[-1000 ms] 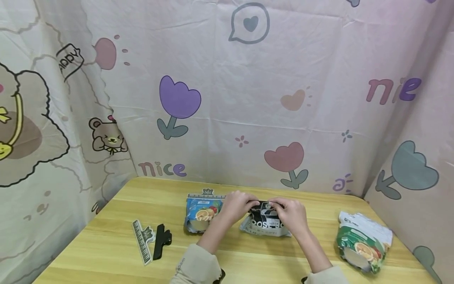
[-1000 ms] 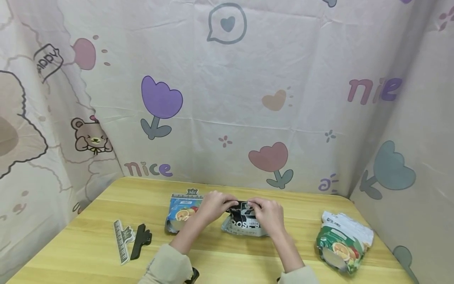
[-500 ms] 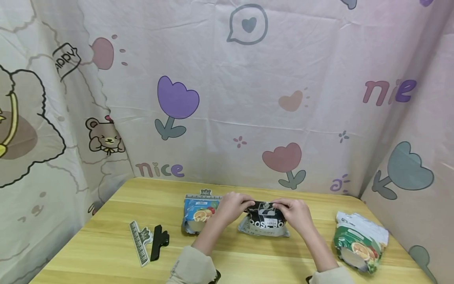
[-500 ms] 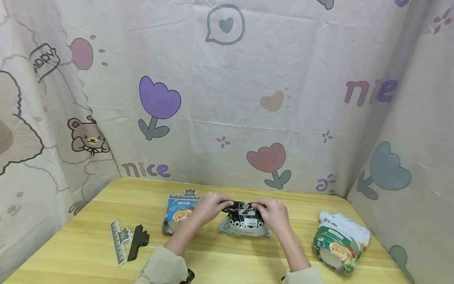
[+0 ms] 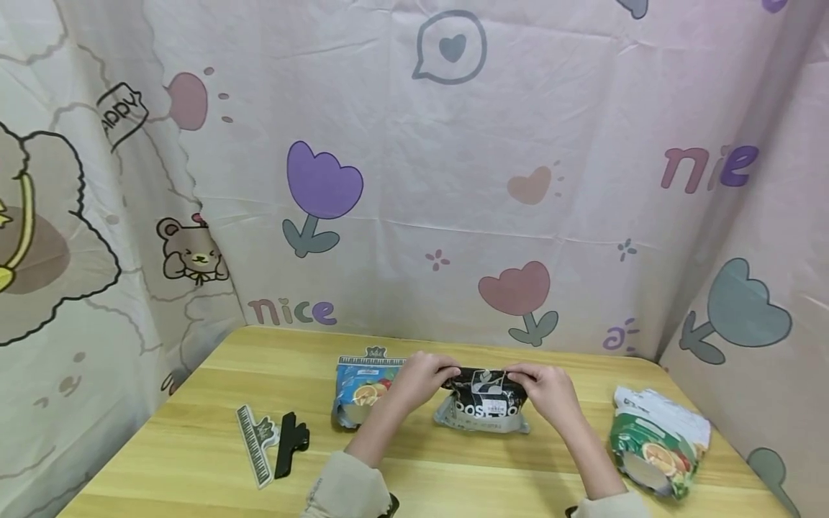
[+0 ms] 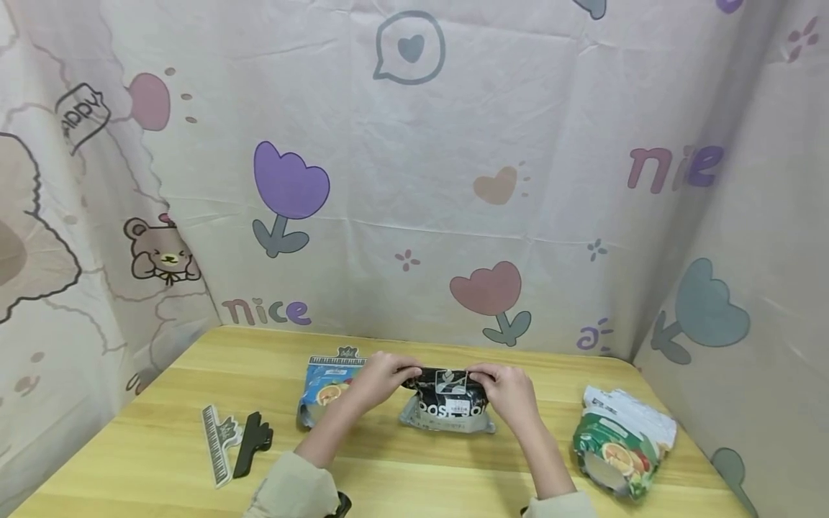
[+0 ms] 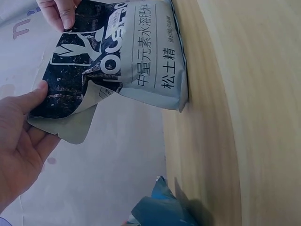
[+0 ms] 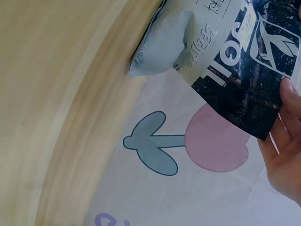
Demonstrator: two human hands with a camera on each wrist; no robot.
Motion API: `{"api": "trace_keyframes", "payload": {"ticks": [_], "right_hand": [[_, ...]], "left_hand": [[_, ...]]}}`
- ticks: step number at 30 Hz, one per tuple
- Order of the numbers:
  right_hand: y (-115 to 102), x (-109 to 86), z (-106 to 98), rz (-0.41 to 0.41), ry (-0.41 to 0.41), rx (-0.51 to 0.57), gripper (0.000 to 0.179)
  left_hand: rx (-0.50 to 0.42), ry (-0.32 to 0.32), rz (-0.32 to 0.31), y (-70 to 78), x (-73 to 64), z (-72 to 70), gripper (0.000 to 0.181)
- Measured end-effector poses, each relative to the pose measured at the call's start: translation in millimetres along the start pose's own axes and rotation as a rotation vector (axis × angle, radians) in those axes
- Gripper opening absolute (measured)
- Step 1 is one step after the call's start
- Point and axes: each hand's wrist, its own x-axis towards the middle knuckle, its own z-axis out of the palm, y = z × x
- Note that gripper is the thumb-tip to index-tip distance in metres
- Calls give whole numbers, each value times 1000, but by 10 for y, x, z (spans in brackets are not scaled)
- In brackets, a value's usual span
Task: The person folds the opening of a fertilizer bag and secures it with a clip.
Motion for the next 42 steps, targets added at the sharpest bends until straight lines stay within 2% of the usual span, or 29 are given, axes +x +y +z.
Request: {"api": "trace_keyframes", "payload": {"ticks": [5,7,12,14,22,24,28,31,38,42], "right_hand": [[27,-1,12,-82,65,-3,17],[33,-5,7,-73,58,3,16],[61,-21,-41,33,-8,33,12],[82,-32,-59,45,-7,43,12],[110,-42,-68,-39,65,41,15],[104,-42,-74,-19,48,45,15],[83,-29,-98,64,-39,84,15],[73,-15,-118,98,-93,102,15],[75,-6,-147,89,-101,48,14],[51,4,-140,118,-120,31,12]], "left_hand": [[-3,8,9,1,2,1,18],[-10,8,9,0,-2,5,18],[-46,9,-24,-20,-21,10,19],[-59,10,-32,-28,-26,12,19],[-52,18,-28,-13,-30,13,19],[-58,16,-34,-7,-39,15,19],[-67,13,-53,-7,-63,20,18],[-68,12,-65,-3,-78,14,18],[-68,-28,-84,27,-85,5,21],[-60,-22,-77,31,-91,6,21]]}}
